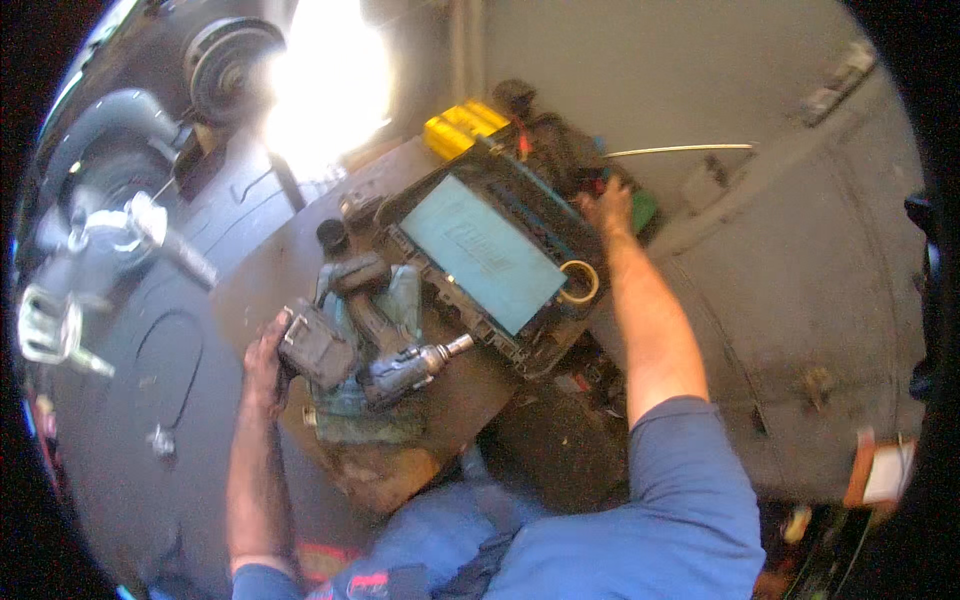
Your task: The person uses a cordless impact wrench and a socket to remove a bolt from a car alternator. They then swap the socket, retrieve a new bolt, and continue working on the alternator in a garage setting.
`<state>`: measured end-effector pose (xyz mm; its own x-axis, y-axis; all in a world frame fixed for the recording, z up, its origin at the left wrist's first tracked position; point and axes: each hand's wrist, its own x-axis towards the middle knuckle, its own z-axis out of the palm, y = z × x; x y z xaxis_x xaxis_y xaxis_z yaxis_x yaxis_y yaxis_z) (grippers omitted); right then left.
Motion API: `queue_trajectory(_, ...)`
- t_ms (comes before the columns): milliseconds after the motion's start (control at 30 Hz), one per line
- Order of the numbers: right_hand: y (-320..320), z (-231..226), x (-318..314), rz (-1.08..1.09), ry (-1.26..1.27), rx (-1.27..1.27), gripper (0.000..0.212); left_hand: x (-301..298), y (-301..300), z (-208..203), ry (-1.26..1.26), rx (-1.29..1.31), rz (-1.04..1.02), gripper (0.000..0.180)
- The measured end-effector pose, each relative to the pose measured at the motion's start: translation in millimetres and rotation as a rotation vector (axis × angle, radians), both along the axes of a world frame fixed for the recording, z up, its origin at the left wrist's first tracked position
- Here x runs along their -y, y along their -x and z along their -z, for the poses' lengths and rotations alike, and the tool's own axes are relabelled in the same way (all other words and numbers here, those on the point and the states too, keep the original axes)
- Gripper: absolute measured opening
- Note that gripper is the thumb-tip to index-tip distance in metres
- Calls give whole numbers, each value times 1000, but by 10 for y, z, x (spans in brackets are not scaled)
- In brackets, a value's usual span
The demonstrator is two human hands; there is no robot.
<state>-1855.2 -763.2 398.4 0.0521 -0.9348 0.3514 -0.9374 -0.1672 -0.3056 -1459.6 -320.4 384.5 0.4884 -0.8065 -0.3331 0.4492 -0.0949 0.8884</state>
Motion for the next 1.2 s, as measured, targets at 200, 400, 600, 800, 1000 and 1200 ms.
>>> queue_trajectory(200, -176, 24, 883, 17, -178, 34, 103, 107, 277, 252, -445, 134, -365, 72)
queue_trajectory(400, -146, 273, 1371, -133, -176, -28, 108, 29, 64, 405, -716, 849, -205, 66)
queue_trajectory(600, -48, 99, 1263, -233, -238, 676, 96, 61, 637, -11, -335, 907, -663, 45)
queue_trajectory(800, 131, -776, 216, -552, -967, 1769, 57, 838, 1764, -736, 85, 844, -419, 41)
queue_trajectory(1000, 108, -817, -1036, -565, -1085, 1697, 51, 1020, 2790, -431, -70, 1255, 478, 45)
queue_trajectory(1200, 385, -717, -1456, -570, -1357, 1613, 48, 928, 2805, -130, 171, 1127, 218, 21)
